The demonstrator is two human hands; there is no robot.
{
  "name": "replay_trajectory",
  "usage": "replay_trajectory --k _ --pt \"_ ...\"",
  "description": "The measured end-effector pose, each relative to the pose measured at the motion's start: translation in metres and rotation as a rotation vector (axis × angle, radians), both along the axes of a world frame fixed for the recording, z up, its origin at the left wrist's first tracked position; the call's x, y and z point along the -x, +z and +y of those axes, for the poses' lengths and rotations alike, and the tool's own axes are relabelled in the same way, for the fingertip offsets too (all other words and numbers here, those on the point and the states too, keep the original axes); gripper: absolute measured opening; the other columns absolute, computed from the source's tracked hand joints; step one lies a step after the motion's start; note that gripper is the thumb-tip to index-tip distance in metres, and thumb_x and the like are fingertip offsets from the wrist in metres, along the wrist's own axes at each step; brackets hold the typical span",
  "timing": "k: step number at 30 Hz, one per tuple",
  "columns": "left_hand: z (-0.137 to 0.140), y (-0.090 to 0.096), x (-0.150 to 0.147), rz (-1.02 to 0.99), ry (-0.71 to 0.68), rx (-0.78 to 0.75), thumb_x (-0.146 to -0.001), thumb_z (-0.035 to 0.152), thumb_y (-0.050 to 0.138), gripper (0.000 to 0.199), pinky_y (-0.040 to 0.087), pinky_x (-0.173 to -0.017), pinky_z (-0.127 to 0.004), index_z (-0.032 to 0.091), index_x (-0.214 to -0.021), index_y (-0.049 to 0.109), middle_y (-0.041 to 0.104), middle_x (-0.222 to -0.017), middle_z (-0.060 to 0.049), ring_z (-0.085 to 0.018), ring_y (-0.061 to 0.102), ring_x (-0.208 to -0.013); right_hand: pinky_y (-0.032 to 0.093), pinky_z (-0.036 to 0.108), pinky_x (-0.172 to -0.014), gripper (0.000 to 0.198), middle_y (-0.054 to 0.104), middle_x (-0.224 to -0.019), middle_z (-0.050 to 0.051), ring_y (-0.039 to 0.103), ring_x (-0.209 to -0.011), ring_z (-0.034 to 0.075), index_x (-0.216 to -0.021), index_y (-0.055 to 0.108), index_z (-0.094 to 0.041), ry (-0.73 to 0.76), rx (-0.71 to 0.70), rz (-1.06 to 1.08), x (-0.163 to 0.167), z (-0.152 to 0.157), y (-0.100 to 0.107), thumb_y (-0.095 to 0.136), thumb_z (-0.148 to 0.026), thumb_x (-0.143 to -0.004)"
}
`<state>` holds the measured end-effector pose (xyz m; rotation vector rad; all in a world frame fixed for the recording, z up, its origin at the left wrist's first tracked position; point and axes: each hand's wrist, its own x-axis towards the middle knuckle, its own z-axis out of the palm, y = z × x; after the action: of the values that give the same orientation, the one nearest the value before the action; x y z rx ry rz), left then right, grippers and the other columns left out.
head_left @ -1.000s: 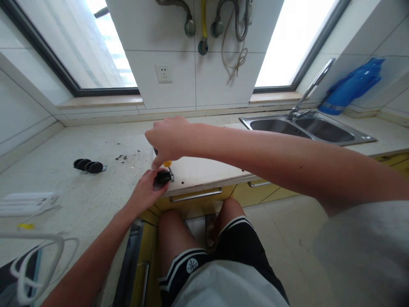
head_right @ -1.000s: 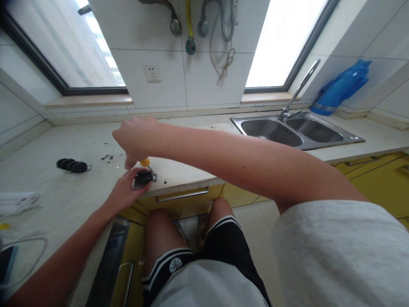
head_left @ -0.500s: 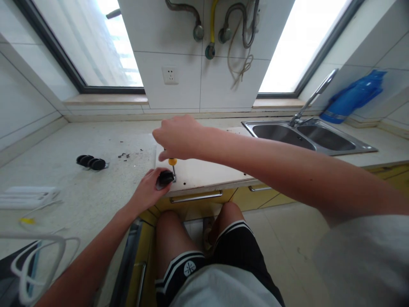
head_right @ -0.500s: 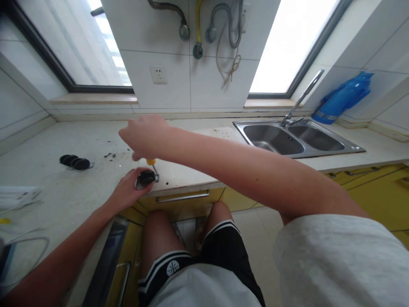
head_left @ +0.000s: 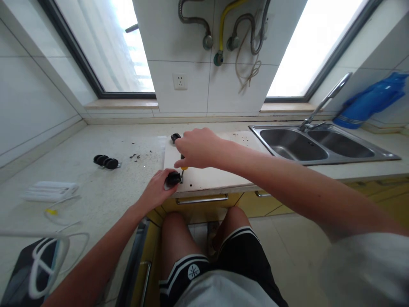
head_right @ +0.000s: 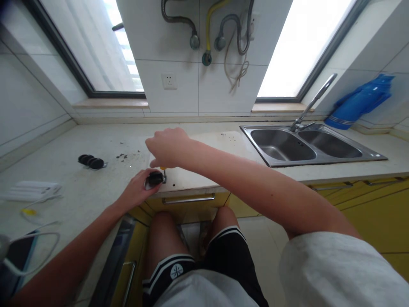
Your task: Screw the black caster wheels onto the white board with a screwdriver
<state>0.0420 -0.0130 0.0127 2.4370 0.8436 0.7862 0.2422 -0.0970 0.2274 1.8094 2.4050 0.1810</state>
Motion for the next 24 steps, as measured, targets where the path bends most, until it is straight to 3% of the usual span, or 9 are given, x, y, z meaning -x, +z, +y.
replay_trajectory --k 8,14,18,21,24 --pt "-0.002 0.002 -0.001 0.004 0.002 -0.012 -0.093 0.043 0.069 0.029 0.059 -0.092 -0.043 0.026 -0.116 0.07 0.078 -0.108 -0.007 -0.031 0.073 -0.102 0.053 0.037 -0.077 0.037 0.082 -0.102 0.021 0.079 -0.1 0.032 -0.111 0.082 -0.019 -0.021 -0.046 -0.002 -0.006 -0.033 -0.011 0.063 -0.05 -0.106" --pt "0.002 -0.005 0.002 -0.005 0.02 -0.034 -0.093 0.041 0.072 0.03 0.061 -0.089 -0.042 0.026 -0.119 0.07 0.078 -0.109 -0.007 -0.03 0.074 -0.101 0.048 0.034 -0.075 0.028 0.08 -0.098 0.016 0.076 -0.098 0.03 -0.11 0.081 -0.02 0.02 -0.145 0.04 0.004 -0.034 0.025 0.073 -0.043 -0.098" --pt "0.0 -0.002 0.002 -0.02 -0.001 -0.021 -0.096 0.046 0.073 0.031 0.061 -0.097 -0.044 0.026 -0.12 0.071 0.079 -0.114 -0.009 -0.03 0.075 -0.107 0.042 0.035 -0.07 0.031 0.076 -0.084 0.012 0.073 -0.087 0.03 -0.098 0.079 -0.021 -0.099 -0.263 0.062 -0.017 -0.057 0.036 0.069 -0.05 -0.099" --pt "-0.002 0.0 0.001 -0.06 0.002 -0.005 -0.097 0.05 0.074 0.034 0.061 -0.102 -0.046 0.025 -0.12 0.072 0.08 -0.117 -0.01 -0.031 0.075 -0.11 0.039 0.035 -0.068 0.041 0.075 -0.079 0.007 0.069 -0.075 0.026 -0.099 0.077 -0.024 -0.295 -0.329 0.258 -0.043 -0.089 0.008 0.063 -0.063 -0.101" --pt "-0.003 -0.002 0.0 -0.092 0.02 0.021 -0.097 0.05 0.073 0.035 0.061 -0.105 -0.048 0.025 -0.121 0.072 0.08 -0.119 -0.01 -0.031 0.076 -0.112 0.046 0.033 -0.069 0.033 0.076 -0.077 0.0 0.067 -0.067 0.018 -0.099 0.077 -0.026 -0.399 -0.283 0.75 -0.06 -0.131 -0.049 0.067 -0.058 -0.101"
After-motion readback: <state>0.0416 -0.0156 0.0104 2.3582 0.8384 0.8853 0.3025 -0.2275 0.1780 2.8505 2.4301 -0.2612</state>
